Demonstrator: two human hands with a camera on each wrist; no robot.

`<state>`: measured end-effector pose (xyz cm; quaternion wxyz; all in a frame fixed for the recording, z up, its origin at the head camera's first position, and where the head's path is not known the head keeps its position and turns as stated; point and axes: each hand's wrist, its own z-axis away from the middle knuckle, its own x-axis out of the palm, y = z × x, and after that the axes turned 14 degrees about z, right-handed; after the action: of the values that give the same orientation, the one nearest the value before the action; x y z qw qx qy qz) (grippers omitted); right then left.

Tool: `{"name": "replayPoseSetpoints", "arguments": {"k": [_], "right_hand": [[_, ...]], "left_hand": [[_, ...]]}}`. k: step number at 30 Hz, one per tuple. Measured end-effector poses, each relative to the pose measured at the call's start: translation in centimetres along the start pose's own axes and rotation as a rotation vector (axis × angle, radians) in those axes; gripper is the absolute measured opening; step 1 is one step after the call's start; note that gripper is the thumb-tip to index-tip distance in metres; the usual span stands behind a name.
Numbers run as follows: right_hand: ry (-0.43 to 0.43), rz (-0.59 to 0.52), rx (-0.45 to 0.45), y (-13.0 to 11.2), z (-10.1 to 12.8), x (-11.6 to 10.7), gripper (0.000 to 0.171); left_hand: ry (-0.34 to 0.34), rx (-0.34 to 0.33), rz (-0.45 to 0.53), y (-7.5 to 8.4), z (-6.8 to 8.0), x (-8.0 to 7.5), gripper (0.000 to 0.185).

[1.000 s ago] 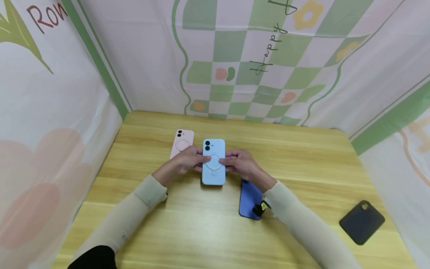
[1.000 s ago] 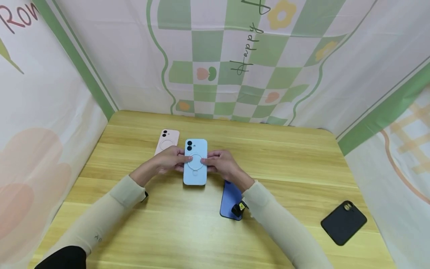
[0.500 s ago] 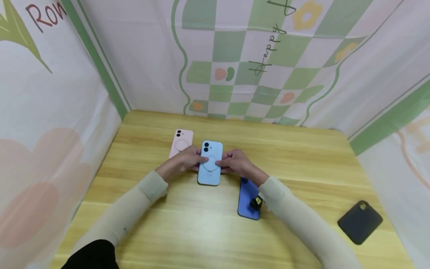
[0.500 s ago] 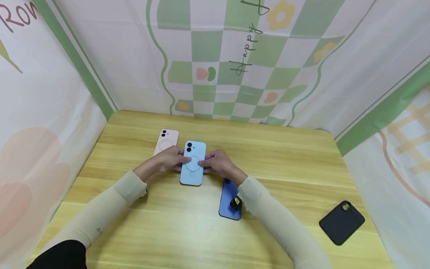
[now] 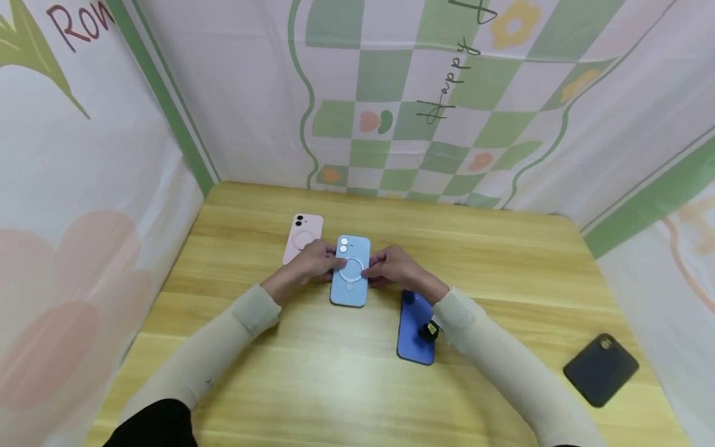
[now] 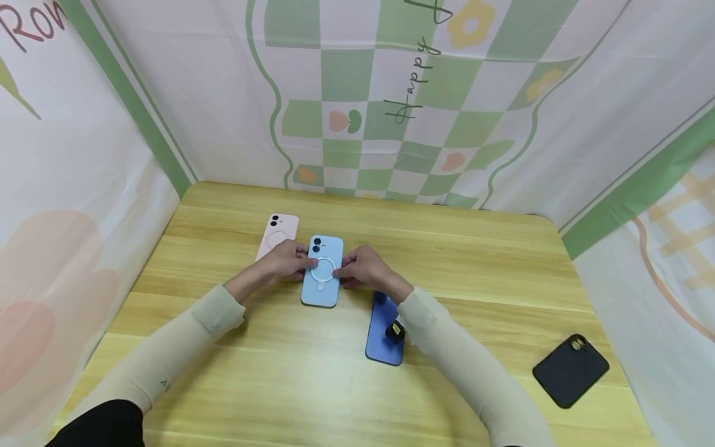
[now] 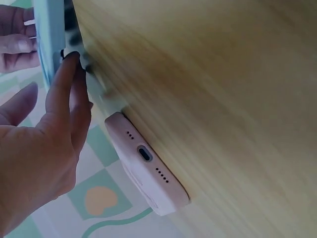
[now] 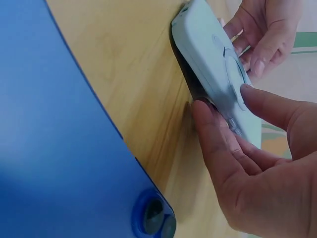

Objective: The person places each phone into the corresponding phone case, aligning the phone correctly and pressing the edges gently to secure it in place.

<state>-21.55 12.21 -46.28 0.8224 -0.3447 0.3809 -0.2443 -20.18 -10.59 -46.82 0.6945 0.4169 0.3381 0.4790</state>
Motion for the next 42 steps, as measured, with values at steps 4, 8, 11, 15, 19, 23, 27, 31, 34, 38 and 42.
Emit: {"name": "replayPoseSetpoints", "arguments": {"k": [4, 8, 11, 15, 19, 23, 27, 31, 34, 38, 42], "right_hand": [[-0.008, 0.067, 0.0, 0.1, 0.1, -0.3, 0.017], [0.0, 0.124, -0.013, 0.0, 0.3, -0.6, 0.021], [0.004, 0.154, -0.019, -0.1, 0.5, -0.8, 0.022], [-0.009, 0.136, -0.009, -0.2, 0.6, -0.8, 0.026], [-0.023, 0.121, -0.007, -0.2, 0.8, -0.9, 0.029], [-0.037, 0.117, -0.023, 0.0, 1.1, -1.1, 0.031], [-0.045, 0.129, -0.031, 0.5, 1.8, -1.8, 0.036], [-0.035, 0.159, -0.042, 1.2, 2.6, -2.8, 0.04], [-0.019, 0.155, -0.056, 1.9, 3.3, -3.7, 0.043], [0.011, 0.156, -0.054, 2.8, 4.6, -5.2, 0.055], [0.053, 0.183, -0.009, 3.7, 6.5, -7.7, 0.073]], "left_hand": [[0.032, 0.018, -0.042, 0.1, 0.3, 0.2, 0.019], [0.059, 0.063, -0.108, 0.3, 0.9, 0.5, 0.026], [0.068, 0.092, -0.155, 0.5, 1.2, 0.7, 0.028], [0.066, 0.086, -0.2, 0.6, 1.4, 0.8, 0.033], [0.063, 0.088, -0.229, 0.7, 1.5, 0.9, 0.04], [0.061, 0.1, -0.238, 0.6, 1.5, 1.0, 0.041], [0.049, 0.091, -0.235, 0.6, 1.6, 1.0, 0.041], [0.013, 0.101, -0.281, 0.6, 1.6, 1.2, 0.041], [0.0, 0.148, -0.362, 0.6, 1.7, 1.5, 0.061], [0.075, 0.249, -0.434, 0.5, 2.1, 2.5, 0.064], [0.117, 0.321, -0.474, 0.9, 3.1, 4.4, 0.065]]}}
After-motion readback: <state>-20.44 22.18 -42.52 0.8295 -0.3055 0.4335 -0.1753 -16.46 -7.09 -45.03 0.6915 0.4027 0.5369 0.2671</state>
